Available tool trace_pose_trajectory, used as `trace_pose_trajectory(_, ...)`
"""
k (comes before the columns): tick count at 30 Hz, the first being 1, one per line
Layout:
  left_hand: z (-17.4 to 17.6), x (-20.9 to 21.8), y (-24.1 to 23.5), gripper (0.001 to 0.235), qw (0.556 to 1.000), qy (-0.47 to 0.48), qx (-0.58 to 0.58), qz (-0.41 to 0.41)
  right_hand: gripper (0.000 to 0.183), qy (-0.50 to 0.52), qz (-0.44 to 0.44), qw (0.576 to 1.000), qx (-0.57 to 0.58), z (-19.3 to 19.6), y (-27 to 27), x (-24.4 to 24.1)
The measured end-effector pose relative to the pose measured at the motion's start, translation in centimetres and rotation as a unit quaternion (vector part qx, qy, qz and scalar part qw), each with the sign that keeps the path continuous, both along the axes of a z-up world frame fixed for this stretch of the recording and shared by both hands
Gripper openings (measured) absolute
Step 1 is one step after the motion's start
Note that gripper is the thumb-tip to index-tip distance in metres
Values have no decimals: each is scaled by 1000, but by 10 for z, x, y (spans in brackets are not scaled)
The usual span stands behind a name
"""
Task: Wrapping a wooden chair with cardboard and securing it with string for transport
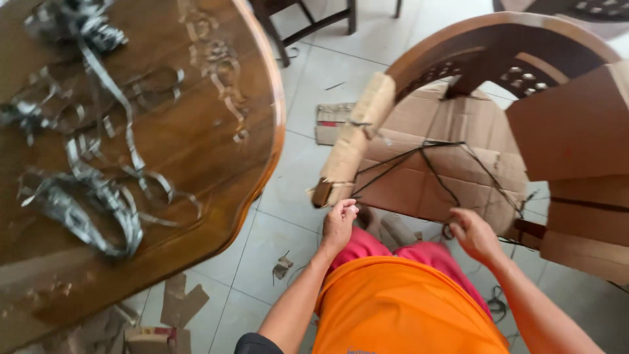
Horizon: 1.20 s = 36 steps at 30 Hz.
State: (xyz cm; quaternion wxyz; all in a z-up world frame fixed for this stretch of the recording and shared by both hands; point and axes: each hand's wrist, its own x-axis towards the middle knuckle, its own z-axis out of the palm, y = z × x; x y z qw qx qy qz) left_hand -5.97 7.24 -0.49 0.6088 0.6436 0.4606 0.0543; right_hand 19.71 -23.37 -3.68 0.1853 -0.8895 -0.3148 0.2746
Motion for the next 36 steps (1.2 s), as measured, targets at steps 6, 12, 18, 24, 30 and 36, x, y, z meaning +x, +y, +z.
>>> trace_pose_trajectory(6,9,-74,-9,29,996,-39,14,81,44,111,9,991,-80,-38,-4,-46)
trace_pose_trajectory(12,24,-164,-29,29,992,-41,6,116,45,128,-43,989,-60,-56,-23,-106)
trace_pose_trajectory(18,62,-235,0,19,965,9,194,178,41,176,-25,977,-116,-26,-45,-235)
trace_pose_trajectory(24,98,-294,119,10,841,107,455,272,46,235,-49,960,-142,-37,-12,-315)
trace_pose_trajectory(30,92,-386,269,105,772,274,514,254,41,192,-19,978,-83,-26,126,-340)
trace_pose_trajectory(36,70,-401,332,19,787,180,568,163,42,207,-37,978,-7,28,257,-371)
